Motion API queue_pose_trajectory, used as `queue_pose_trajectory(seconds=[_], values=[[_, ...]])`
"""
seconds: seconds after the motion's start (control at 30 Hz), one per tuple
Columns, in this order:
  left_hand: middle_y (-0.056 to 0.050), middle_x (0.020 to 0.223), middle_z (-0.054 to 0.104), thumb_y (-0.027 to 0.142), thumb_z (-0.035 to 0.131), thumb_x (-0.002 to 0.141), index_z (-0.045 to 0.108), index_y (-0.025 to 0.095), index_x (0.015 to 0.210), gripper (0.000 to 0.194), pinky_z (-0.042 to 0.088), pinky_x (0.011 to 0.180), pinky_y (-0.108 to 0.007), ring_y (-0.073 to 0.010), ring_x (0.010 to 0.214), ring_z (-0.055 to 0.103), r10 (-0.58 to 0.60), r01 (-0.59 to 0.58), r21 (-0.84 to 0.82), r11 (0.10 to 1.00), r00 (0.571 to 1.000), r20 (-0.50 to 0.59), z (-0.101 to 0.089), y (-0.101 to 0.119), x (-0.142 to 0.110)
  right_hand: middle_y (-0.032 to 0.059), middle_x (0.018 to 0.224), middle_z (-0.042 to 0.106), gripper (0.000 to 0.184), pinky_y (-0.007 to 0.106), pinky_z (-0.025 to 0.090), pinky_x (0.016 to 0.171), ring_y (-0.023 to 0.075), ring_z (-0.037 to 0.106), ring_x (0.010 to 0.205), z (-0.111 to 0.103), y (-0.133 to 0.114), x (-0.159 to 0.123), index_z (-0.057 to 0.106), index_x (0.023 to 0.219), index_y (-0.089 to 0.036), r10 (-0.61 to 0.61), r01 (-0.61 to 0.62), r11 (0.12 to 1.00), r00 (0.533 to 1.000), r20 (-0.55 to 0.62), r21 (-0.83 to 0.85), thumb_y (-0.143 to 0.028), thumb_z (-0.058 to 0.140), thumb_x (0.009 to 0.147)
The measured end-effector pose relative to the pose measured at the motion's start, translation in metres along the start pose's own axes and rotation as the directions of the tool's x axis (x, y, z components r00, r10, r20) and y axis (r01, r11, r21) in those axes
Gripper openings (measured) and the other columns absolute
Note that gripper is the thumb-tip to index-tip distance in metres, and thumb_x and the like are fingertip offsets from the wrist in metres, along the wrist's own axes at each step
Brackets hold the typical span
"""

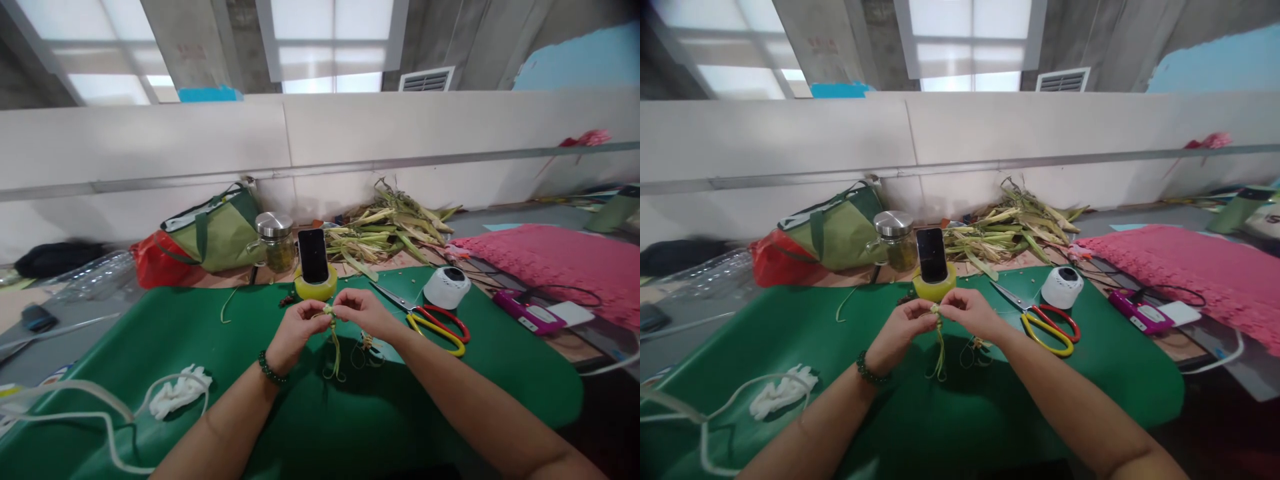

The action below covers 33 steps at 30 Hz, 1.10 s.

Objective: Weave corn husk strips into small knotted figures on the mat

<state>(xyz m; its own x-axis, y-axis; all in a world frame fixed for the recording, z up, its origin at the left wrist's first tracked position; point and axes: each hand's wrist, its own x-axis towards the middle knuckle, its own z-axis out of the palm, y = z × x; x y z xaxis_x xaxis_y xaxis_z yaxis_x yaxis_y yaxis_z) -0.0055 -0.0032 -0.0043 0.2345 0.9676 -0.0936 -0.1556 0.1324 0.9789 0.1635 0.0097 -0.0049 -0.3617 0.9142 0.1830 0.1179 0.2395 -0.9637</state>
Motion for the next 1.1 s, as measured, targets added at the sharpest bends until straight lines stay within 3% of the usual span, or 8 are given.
queue_pose_trajectory(seconds=[0.13,0.33,0.5,0.6,0.7,0.9,0.97,1.1], values=[[-0.001,0.064,0.067,0.032,0.085,0.050,0.066,0.014,0.069,0.032,0.047,0.062,-0.025,-0.0137,0.062,0.061,0.032,-0.030,0.084,0.996,0.999,-0.024,0.001,0.002,0.002,-0.0012,0.065,0.056,0.030,0.024,0.039,0.056,0.0105,0.048,0.059,0.000,0.006,0.004,0.060,0.072,-0.015,-0.003,0.003,1.000,1.000,-0.013,0.027,-0.044,0.069,0.070],[-0.006,0.070,0.071,0.045,0.077,0.061,0.069,0.014,0.071,0.034,0.045,0.059,-0.024,-0.0151,0.064,0.065,-0.092,0.089,0.160,0.983,0.996,0.013,0.000,0.006,0.001,-0.0030,0.059,0.052,0.027,0.024,0.036,0.054,0.0095,0.046,0.055,-0.006,0.009,0.006,0.057,0.069,-0.016,-0.015,0.015,0.999,1.000,-0.005,0.030,-0.041,0.066,0.073],[-0.005,0.070,0.070,0.050,0.076,0.063,0.065,0.014,0.069,0.037,0.044,0.058,-0.022,-0.0133,0.063,0.063,-0.161,0.159,0.085,0.984,0.987,0.020,-0.003,0.006,0.001,-0.0036,0.059,0.050,0.024,0.023,0.032,0.051,0.0083,0.042,0.054,-0.007,0.012,0.007,0.057,0.068,-0.016,-0.064,0.064,0.998,0.997,-0.046,-0.014,-0.038,0.065,0.073],[-0.008,0.081,0.071,0.055,0.068,0.069,0.068,0.014,0.079,0.043,0.045,0.058,-0.024,-0.0145,0.065,0.063,-0.199,0.199,0.033,0.979,0.980,-0.006,-0.003,0.006,0.002,-0.0037,0.059,0.050,0.024,0.024,0.035,0.053,0.0088,0.043,0.054,-0.009,0.013,0.009,0.055,0.067,-0.016,-0.058,0.059,0.998,0.997,-0.055,0.025,-0.038,0.064,0.073],[-0.007,0.086,0.071,0.046,0.076,0.063,0.069,0.016,0.090,0.040,0.045,0.060,-0.024,-0.0142,0.068,0.063,-0.104,0.107,0.078,0.991,0.994,-0.044,-0.002,0.004,0.003,-0.0037,0.057,0.050,0.025,0.024,0.037,0.054,0.0093,0.045,0.054,-0.009,0.014,0.009,0.055,0.067,-0.017,-0.029,0.032,0.998,0.999,-0.037,0.063,-0.039,0.065,0.072],[0.000,0.057,0.061,0.044,0.076,0.059,0.063,0.015,0.061,0.032,0.044,0.058,-0.025,-0.0129,0.057,0.057,0.102,-0.081,0.209,0.975,0.991,-0.088,0.005,0.000,0.003,-0.0036,0.058,0.050,0.025,0.024,0.037,0.054,0.0094,0.045,0.054,-0.001,0.016,0.009,0.055,0.067,-0.017,-0.017,0.018,0.998,1.000,-0.011,0.054,-0.039,0.063,0.072],[0.000,0.059,0.061,0.049,0.076,0.058,0.060,0.015,0.061,0.037,0.042,0.055,-0.024,-0.0124,0.056,0.057,0.074,-0.051,0.204,0.978,0.992,-0.106,0.007,0.000,0.002,-0.0034,0.059,0.050,0.024,0.024,0.036,0.054,0.0095,0.044,0.055,0.000,0.016,0.009,0.054,0.068,-0.017,-0.036,0.037,0.999,0.999,-0.041,0.032,-0.039,0.062,0.073],[-0.001,0.062,0.060,0.069,0.063,0.062,0.059,0.015,0.067,0.055,0.041,0.050,-0.022,-0.0112,0.053,0.055,-0.127,0.128,0.005,0.992,0.986,-0.104,0.007,0.001,0.002,-0.0028,0.063,0.049,0.022,0.024,0.035,0.054,0.0095,0.042,0.057,0.000,0.013,0.005,0.053,0.068,-0.017,-0.128,0.121,0.990,0.986,-0.103,-0.072,-0.037,0.058,0.076]])
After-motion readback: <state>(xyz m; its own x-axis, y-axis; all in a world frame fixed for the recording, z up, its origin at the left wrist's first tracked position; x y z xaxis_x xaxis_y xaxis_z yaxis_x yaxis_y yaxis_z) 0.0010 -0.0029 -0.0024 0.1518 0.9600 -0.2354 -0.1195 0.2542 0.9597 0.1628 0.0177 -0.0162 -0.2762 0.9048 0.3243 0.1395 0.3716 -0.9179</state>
